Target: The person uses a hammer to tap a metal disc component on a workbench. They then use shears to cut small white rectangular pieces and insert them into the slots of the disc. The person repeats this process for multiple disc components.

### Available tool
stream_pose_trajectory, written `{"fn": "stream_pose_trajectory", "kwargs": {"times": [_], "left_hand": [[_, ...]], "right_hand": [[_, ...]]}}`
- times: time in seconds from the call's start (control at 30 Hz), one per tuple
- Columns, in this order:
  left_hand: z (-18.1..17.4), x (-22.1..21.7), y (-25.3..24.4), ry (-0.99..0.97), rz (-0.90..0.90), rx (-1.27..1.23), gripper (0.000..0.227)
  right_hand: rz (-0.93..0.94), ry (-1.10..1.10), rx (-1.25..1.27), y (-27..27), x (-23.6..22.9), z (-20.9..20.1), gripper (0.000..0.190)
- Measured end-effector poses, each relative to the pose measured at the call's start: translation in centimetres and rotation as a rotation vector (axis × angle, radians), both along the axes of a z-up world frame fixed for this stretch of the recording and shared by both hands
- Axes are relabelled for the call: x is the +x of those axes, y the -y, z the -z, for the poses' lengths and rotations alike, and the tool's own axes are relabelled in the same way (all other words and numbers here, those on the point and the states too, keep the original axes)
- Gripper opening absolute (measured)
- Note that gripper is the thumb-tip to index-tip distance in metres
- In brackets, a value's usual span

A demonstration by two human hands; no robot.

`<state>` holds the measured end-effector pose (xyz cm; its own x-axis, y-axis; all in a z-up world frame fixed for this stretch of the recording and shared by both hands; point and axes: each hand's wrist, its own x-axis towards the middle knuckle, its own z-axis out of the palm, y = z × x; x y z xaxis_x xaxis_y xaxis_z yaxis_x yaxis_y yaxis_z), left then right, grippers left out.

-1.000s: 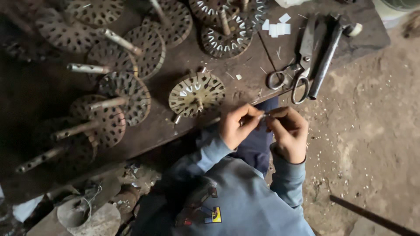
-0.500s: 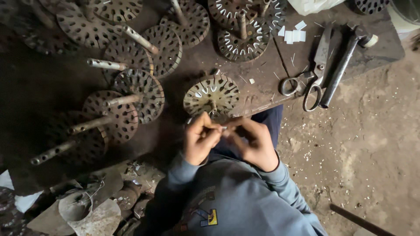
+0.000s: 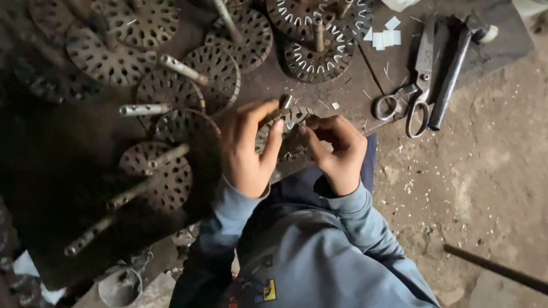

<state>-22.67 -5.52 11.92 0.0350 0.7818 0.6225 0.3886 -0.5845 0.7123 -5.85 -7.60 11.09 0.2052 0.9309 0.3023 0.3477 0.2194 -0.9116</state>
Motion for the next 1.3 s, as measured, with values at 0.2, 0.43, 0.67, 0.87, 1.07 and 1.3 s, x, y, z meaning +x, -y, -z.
{"fn": "stream_pose_trajectory", "kwargs": {"times": [0.2,0.43,0.67,0.87,1.07,1.3], "left_hand": [[4.3,0.7,-2.9,0.111,0.236,-0.251,0.026],[9.6,1.0,-1.4,0.445,0.27,-0.437,0.03],[9.1,0.7,-1.8,0.441,0.335,-0.394,0.039],[8.0,1.8,-1.6,0.472,0.303,-0.396,0.035],[8.3,1.5,-2.1,0.407,0.285,-0.405,0.035],[5.3,1.3,-1.2,0.291,0.182,-0.317,0.04]], "right_hand": [[0.021,-0.043,-0.148,-0.5,0.1,0.6,0.009],[0.01,0.168,-0.075,-1.3,-0.4,-1.3,0.021],[-0.074,0.211,0.138,-0.3,1.2,-2.0,0.039],[-0.102,0.213,0.052,-1.5,1.8,-1.0,0.036],[-0.171,0.217,0.101,-1.1,2.9,-1.0,0.033],[0.229,0.428,0.121,-0.2,7.4,1.2,0.03]]}}
